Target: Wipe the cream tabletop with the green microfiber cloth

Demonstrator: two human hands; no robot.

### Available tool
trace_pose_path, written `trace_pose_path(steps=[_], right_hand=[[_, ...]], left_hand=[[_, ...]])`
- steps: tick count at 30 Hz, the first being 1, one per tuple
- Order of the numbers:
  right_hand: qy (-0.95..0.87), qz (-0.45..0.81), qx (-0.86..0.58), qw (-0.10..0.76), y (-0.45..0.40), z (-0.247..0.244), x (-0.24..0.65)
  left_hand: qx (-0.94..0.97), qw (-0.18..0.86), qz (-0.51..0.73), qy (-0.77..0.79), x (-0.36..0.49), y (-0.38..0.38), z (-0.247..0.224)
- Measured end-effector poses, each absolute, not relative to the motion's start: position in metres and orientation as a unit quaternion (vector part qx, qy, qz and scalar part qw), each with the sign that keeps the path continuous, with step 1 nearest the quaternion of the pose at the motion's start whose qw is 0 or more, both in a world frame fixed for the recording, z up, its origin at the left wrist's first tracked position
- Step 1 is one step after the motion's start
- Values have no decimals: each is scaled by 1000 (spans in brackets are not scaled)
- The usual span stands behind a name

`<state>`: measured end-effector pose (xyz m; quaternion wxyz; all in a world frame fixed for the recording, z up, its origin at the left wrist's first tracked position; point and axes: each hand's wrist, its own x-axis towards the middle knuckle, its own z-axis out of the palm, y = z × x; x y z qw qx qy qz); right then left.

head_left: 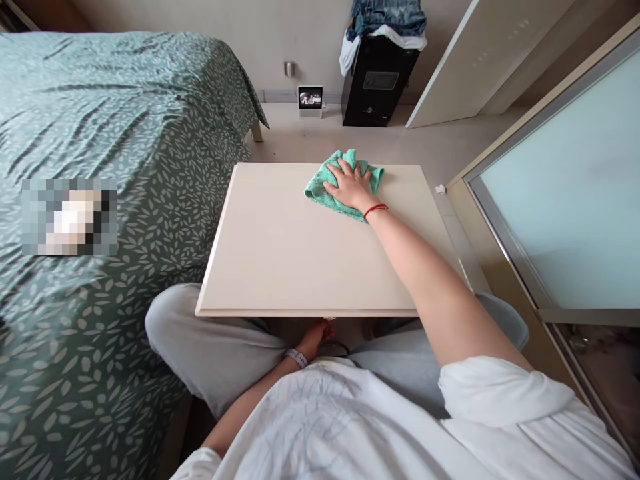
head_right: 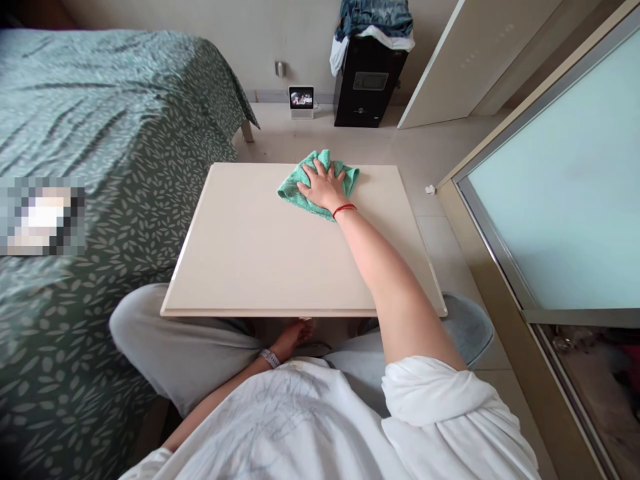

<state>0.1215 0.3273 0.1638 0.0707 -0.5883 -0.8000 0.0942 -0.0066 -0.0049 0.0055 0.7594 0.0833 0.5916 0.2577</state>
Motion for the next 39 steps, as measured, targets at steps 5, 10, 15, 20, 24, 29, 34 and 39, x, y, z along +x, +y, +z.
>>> trace_pose_path(steps=[5, 10, 15, 20, 24, 29, 34, 39], right_hand=[[-823, 76, -563, 29, 267, 171, 128], [-866, 72, -495, 17, 165, 167, 151], [-902, 66, -427, 14, 80, 162, 172], [-913, 86, -399, 9, 77, 165, 173], [-900, 103, -424, 8, 127, 167, 163], [-868, 120, -481, 27, 214, 169, 137], [-824, 120, -552, 45, 281, 176, 109], [-801, 117, -585, 54, 325, 174, 98]], left_hand=[[84, 758, 267, 590, -7, -6, 5], [93, 759, 271, 584, -8, -7, 7], [97, 762, 261, 585, -5, -6, 7], [97, 761, 257, 588, -4, -6, 5], [94, 766, 261, 579, -6, -7, 4], [91, 765, 260, 582, -7, -8, 0], [93, 765, 261, 581, -6, -7, 3], [90, 763, 260, 584, -6, -7, 9]])
